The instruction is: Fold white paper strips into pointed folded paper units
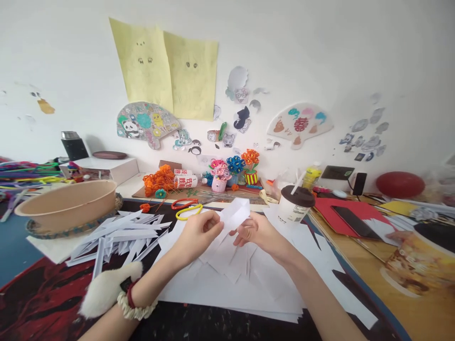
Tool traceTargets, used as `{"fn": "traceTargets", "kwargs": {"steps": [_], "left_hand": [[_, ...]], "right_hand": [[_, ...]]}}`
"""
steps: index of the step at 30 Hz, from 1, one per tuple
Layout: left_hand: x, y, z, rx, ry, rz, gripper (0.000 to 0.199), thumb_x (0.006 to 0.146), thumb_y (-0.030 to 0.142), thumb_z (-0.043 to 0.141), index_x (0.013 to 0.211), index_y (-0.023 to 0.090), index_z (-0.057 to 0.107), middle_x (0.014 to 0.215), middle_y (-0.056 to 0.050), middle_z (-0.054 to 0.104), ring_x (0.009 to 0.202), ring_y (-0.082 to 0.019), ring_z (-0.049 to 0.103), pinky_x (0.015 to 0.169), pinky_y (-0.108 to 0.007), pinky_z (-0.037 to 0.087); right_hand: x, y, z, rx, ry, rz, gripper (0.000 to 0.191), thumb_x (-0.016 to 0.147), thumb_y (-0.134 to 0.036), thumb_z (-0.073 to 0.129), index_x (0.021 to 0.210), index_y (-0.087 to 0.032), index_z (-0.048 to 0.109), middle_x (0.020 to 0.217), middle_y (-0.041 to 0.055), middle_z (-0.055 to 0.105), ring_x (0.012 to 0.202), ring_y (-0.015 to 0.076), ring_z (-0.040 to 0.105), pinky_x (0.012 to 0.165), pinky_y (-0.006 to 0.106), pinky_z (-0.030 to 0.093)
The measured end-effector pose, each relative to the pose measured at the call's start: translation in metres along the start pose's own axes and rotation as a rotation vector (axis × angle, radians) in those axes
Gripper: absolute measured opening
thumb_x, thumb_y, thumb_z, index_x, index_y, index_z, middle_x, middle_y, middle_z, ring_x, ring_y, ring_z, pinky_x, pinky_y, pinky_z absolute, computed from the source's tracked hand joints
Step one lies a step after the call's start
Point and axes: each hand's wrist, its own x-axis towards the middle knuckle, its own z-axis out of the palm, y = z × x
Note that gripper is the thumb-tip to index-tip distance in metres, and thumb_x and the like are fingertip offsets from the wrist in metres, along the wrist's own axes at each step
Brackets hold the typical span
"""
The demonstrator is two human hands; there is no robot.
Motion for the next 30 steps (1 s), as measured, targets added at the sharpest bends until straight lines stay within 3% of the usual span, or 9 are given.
{"fn": "traceTargets", "kwargs": {"steps": [3, 5, 6, 8, 10, 16, 20, 25, 30], "left_hand": [[0.000, 0.002, -0.014, 0.001, -0.213, -0.049, 0.024, 0.084, 0.034, 0.052, 0.066, 0.018, 0.048, 0.062, 0.003, 0.050, 0.056, -0.012, 0.049, 0.052, -0.023, 0.037], [-0.004, 0.004, -0.021, 0.023, -0.290, -0.054, 0.025, 0.086, 0.034, 0.050, 0.066, 0.018, 0.047, 0.060, 0.004, 0.048, 0.056, -0.012, 0.048, 0.052, -0.023, 0.036], [-0.006, 0.004, -0.023, 0.048, -0.311, -0.042, 0.026, 0.087, 0.033, 0.049, 0.066, 0.018, 0.047, 0.060, 0.004, 0.047, 0.056, -0.012, 0.047, 0.052, -0.023, 0.035], [-0.010, 0.002, -0.025, 0.124, -0.324, 0.012, 0.027, 0.087, 0.032, 0.049, 0.065, 0.018, 0.050, 0.059, 0.004, 0.048, 0.057, -0.012, 0.045, 0.053, -0.023, 0.035], [-0.013, -0.001, -0.024, 0.189, -0.327, 0.064, 0.024, 0.087, 0.030, 0.050, 0.068, 0.017, 0.056, 0.066, 0.002, 0.055, 0.063, -0.013, 0.047, 0.058, -0.024, 0.037], [-0.007, -0.021, -0.015, 0.199, -0.360, 0.030, 0.019, 0.085, 0.025, 0.055, 0.070, 0.016, 0.062, 0.065, 0.002, 0.057, 0.060, -0.012, 0.047, 0.056, -0.023, 0.036], [-0.005, -0.032, -0.011, 0.241, -0.386, 0.024, 0.018, 0.085, 0.023, 0.055, 0.071, 0.017, 0.064, 0.061, 0.003, 0.056, 0.055, -0.011, 0.045, 0.052, -0.023, 0.034], [-0.009, -0.037, -0.011, 0.372, -0.312, 0.151, 0.008, 0.087, 0.022, 0.059, 0.087, 0.020, 0.066, 0.087, -0.002, 0.066, 0.084, -0.019, 0.055, 0.074, -0.031, 0.042], [-0.015, -0.038, -0.005, 0.448, -0.289, 0.183, 0.003, 0.084, 0.016, 0.062, 0.086, 0.019, 0.064, 0.089, -0.003, 0.066, 0.087, -0.022, 0.053, 0.077, -0.035, 0.043]], "right_hand": [[-0.003, -0.008, -0.013, -0.048, 0.120, -0.024, 0.073, 0.075, -0.059, 0.069, 0.133, -0.019, 0.048, 0.100, 0.0100, 0.068, 0.090, 0.0229, 0.066, 0.079, 0.037, 0.052], [-0.006, -0.011, -0.017, -0.148, 0.089, -0.003, 0.066, 0.073, -0.054, 0.073, 0.128, -0.022, 0.055, 0.107, 0.0092, 0.067, 0.096, 0.0232, 0.063, 0.083, 0.037, 0.050], [-0.009, -0.011, -0.016, -0.184, 0.023, 0.013, 0.056, 0.070, -0.052, 0.076, 0.114, -0.019, 0.064, 0.101, 0.0085, 0.068, 0.093, 0.0231, 0.064, 0.082, 0.036, 0.050], [-0.013, -0.008, -0.013, -0.210, -0.052, 0.066, 0.040, 0.067, -0.052, 0.077, 0.080, -0.015, 0.070, 0.077, 0.0048, 0.067, 0.072, 0.0194, 0.062, 0.069, 0.032, 0.050], [-0.016, -0.002, -0.008, -0.180, -0.051, 0.118, 0.038, 0.065, -0.052, 0.078, 0.067, -0.015, 0.067, 0.067, 0.0022, 0.064, 0.062, 0.0165, 0.058, 0.060, 0.030, 0.048], [-0.014, 0.016, -0.009, -0.181, -0.061, 0.243, 0.028, 0.067, -0.042, 0.079, 0.072, -0.016, 0.071, 0.070, 0.0025, 0.067, 0.064, 0.0165, 0.060, 0.062, 0.030, 0.048], [-0.010, 0.023, -0.015, -0.310, -0.055, 0.233, 0.015, 0.072, -0.033, 0.075, 0.072, -0.018, 0.074, 0.072, 0.0041, 0.071, 0.066, 0.0178, 0.061, 0.063, 0.031, 0.049], [-0.013, 0.030, -0.012, -0.471, -0.013, 0.232, 0.012, 0.076, -0.031, 0.070, 0.070, -0.021, 0.073, 0.072, 0.0033, 0.071, 0.063, 0.0178, 0.060, 0.060, 0.031, 0.048], [-0.017, 0.029, -0.007, -0.568, 0.019, 0.161, 0.008, 0.078, -0.029, 0.069, 0.075, -0.023, 0.074, 0.071, 0.0018, 0.071, 0.061, 0.0165, 0.058, 0.055, 0.029, 0.047]]}}
